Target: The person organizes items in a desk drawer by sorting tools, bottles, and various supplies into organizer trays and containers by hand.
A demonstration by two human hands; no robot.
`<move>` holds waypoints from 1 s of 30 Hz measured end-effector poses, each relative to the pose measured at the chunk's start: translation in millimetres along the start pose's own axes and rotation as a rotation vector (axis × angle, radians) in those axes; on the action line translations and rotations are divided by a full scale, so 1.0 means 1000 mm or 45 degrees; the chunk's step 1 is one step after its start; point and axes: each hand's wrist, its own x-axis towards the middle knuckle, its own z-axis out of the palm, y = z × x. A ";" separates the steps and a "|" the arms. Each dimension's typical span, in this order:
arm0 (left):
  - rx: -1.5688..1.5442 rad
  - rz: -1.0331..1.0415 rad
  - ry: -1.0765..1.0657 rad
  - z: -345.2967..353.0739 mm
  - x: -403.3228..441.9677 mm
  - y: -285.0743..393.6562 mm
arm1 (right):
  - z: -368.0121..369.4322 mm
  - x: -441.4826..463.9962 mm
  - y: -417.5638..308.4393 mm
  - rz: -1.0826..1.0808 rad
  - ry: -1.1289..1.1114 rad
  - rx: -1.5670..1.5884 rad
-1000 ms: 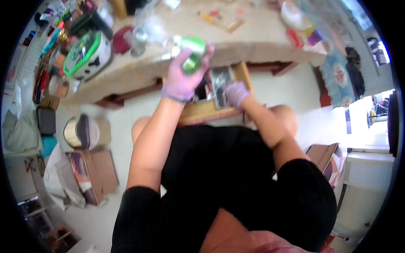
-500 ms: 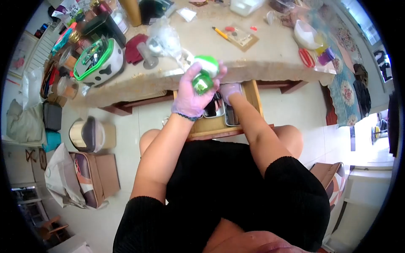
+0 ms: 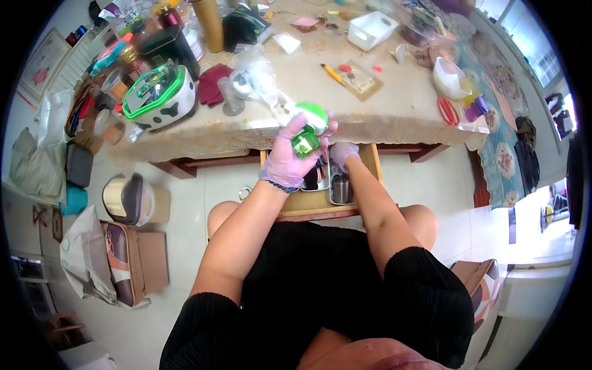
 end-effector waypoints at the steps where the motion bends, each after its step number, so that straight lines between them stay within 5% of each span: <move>1: 0.000 0.005 -0.006 0.000 0.000 0.001 | 0.015 0.017 0.009 -0.067 0.012 -0.133; 4: 0.092 0.077 -0.002 0.003 -0.001 0.000 | -0.005 -0.019 0.011 -0.317 0.128 -0.462; 7: 0.112 0.065 -0.016 0.002 -0.005 0.001 | -0.035 -0.077 0.009 -0.359 0.208 -0.252; 9: 0.076 0.015 0.026 0.002 -0.006 0.000 | -0.047 -0.112 0.021 -0.869 0.460 -0.253; 11: 0.070 -0.028 0.012 -0.003 -0.007 0.000 | -0.067 -0.147 0.024 -0.820 0.409 -0.224; 19: 0.164 -0.137 -0.074 -0.002 -0.003 -0.013 | -0.149 -0.212 0.036 -0.454 0.856 1.657; 25: 0.295 -0.188 -0.112 -0.006 -0.005 -0.023 | -0.195 -0.148 0.039 -0.344 1.099 1.634; 30: 0.350 -0.176 0.059 0.003 -0.005 -0.018 | -0.290 0.000 0.059 -0.369 1.746 0.751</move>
